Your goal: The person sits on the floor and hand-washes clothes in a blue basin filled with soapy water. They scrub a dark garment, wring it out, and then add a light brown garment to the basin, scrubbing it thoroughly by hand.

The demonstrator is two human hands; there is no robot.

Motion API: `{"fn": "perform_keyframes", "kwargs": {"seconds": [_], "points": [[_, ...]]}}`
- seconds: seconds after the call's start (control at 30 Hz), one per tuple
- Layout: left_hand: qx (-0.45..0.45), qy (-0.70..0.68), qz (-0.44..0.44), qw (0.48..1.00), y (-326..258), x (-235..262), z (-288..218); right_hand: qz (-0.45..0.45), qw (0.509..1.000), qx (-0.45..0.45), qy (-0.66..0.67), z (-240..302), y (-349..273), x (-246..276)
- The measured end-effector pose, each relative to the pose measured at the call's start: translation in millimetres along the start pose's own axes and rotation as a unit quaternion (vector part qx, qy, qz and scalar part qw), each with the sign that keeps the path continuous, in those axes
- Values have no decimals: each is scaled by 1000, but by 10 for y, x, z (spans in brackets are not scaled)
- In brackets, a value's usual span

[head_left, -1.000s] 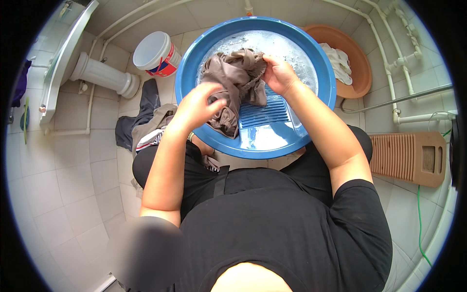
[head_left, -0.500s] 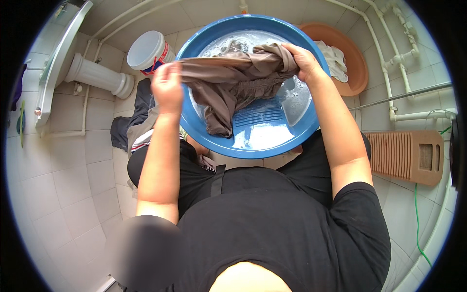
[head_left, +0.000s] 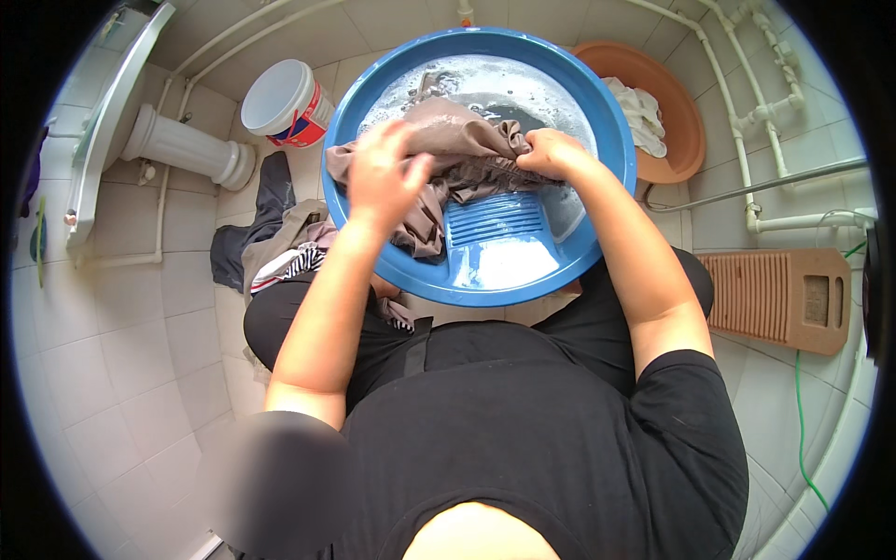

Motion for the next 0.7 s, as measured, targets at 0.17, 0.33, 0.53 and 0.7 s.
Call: {"fn": "perform_keyframes", "kwargs": {"seconds": [0.17,0.33,0.53,0.7], "points": [[23,-81,92,992,115,-328,-291,45,768,93,632,161,-110,127],[82,-165,144,972,299,-385,-74,109,646,141,742,343,-344,446],[297,-547,95,777,618,130,-230,-111,979,166,36,355,-404,478],[329,-651,85,679,687,390,-477,-3,973,68,220,191,-103,183]]}}
Point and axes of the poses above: each hand's wrist, its own y-axis towards the middle knuckle, its own x-axis out of the back of the hand, z = x × y, the point moved 1 cm from there along y, towards the middle knuckle
